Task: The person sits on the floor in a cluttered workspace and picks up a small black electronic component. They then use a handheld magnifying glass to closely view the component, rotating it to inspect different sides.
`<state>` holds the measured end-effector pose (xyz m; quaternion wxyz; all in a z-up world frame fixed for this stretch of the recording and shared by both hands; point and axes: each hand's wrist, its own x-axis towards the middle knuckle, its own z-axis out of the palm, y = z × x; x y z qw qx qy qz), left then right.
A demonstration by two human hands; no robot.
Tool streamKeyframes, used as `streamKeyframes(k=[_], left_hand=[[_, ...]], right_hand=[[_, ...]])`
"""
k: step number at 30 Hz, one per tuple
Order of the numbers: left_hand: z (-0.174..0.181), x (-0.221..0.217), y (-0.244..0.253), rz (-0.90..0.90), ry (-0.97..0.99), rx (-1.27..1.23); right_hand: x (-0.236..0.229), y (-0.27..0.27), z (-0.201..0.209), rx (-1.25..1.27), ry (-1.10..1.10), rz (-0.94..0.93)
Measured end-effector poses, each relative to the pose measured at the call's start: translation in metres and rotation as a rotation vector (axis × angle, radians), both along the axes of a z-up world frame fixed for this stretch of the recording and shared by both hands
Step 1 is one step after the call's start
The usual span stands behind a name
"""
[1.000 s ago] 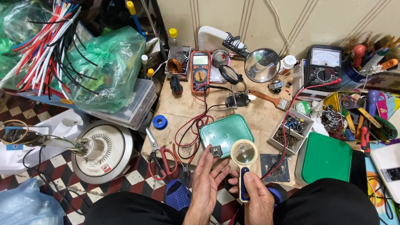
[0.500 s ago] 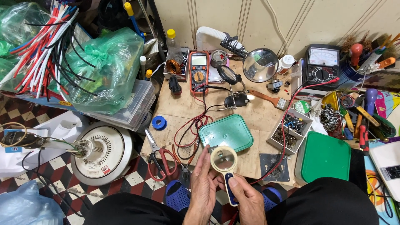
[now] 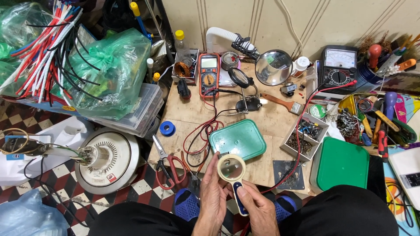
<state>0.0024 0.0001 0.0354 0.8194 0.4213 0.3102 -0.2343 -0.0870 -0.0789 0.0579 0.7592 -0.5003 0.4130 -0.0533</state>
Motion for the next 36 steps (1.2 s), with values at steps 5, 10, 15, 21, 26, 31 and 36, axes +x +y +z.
streamKeyframes(k=[5, 10, 15, 21, 26, 31, 36], left_hand=[[-0.003, -0.001, 0.001, 0.001, 0.001, 0.005], [-0.011, -0.001, 0.002, 0.002, -0.014, -0.008], [-0.011, -0.001, 0.002, 0.015, -0.015, -0.006], [-0.014, -0.002, 0.003, 0.006, -0.038, -0.023], [-0.007, 0.0, 0.002, 0.01, -0.026, -0.013], [0.005, -0.002, 0.005, 0.025, -0.061, -0.016], [0.056, 0.003, 0.019, 0.049, -0.049, 0.02]], right_hand=[[-0.006, -0.002, -0.028, -0.053, -0.032, 0.034], [-0.006, -0.001, -0.03, -0.072, -0.008, 0.03], [-0.007, -0.002, -0.038, -0.1, 0.009, 0.055], [-0.006, -0.002, -0.033, -0.083, 0.053, 0.087], [-0.004, 0.0, -0.036, -0.067, 0.059, 0.057], [-0.001, 0.003, -0.033, -0.046, 0.024, 0.034], [0.005, 0.015, -0.001, -0.136, -0.082, 0.111]])
